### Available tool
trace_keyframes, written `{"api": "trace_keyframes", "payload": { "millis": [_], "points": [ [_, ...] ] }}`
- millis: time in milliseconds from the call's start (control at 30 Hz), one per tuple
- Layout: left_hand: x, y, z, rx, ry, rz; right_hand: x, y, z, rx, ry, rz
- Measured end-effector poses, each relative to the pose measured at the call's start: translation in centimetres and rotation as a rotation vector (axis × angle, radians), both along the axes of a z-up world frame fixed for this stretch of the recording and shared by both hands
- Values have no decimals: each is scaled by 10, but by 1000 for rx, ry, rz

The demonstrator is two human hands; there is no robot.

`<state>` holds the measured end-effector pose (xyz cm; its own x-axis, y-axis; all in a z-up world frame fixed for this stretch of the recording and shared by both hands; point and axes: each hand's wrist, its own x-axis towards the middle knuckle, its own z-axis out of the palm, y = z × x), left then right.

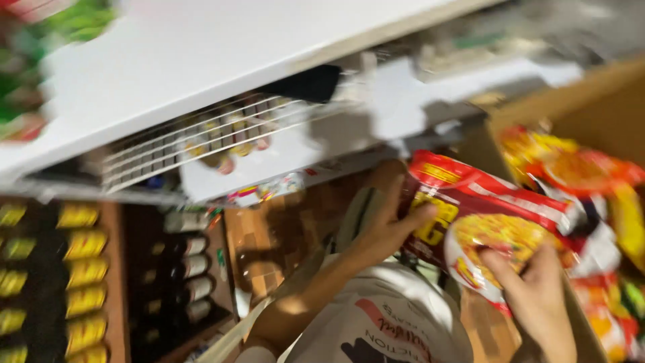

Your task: The person repeatedly picks packets of instant noodles and snacks from a cardboard box and places them onto a white wire shelf. The person handles multiple brands and types, arranging them in neat rows on the shelf.

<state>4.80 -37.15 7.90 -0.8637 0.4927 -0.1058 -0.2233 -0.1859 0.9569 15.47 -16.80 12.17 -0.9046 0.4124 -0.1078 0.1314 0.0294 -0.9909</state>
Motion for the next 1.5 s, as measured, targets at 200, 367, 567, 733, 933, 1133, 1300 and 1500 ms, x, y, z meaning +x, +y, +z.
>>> {"api": "trace_keyframes", "payload": {
  "millis": [200, 367, 567, 733, 933, 1133, 1300, 1500],
  "points": [
    [14, 22, -25, -53, -173, -265, 69, 29, -32, -53, -52, -80],
    [29, 15, -84, -91, -410, -506, 111, 10, -12, -130, -120, -168],
    [51, 5, -107, 50, -614, -559, 111, 13, 32, 137, -566, 20],
    [57, 13, -91, -111, -536, -584, 134, 22, 10, 68, -567, -46],
    [47, 45, -11, -409, -391, -649, 134, 24, -25, -40, -161, 42],
    [43, 67, 42, -518, 150, -430, 142, 14, -104, -596, -89, -140],
    [39, 70, 47, -494, 176, -358, 115, 16, -88, -768, 12, -179],
    [35, 49, 20, -393, 244, -282, 83, 39, -55, -263, -20, 64]
  ]
}}
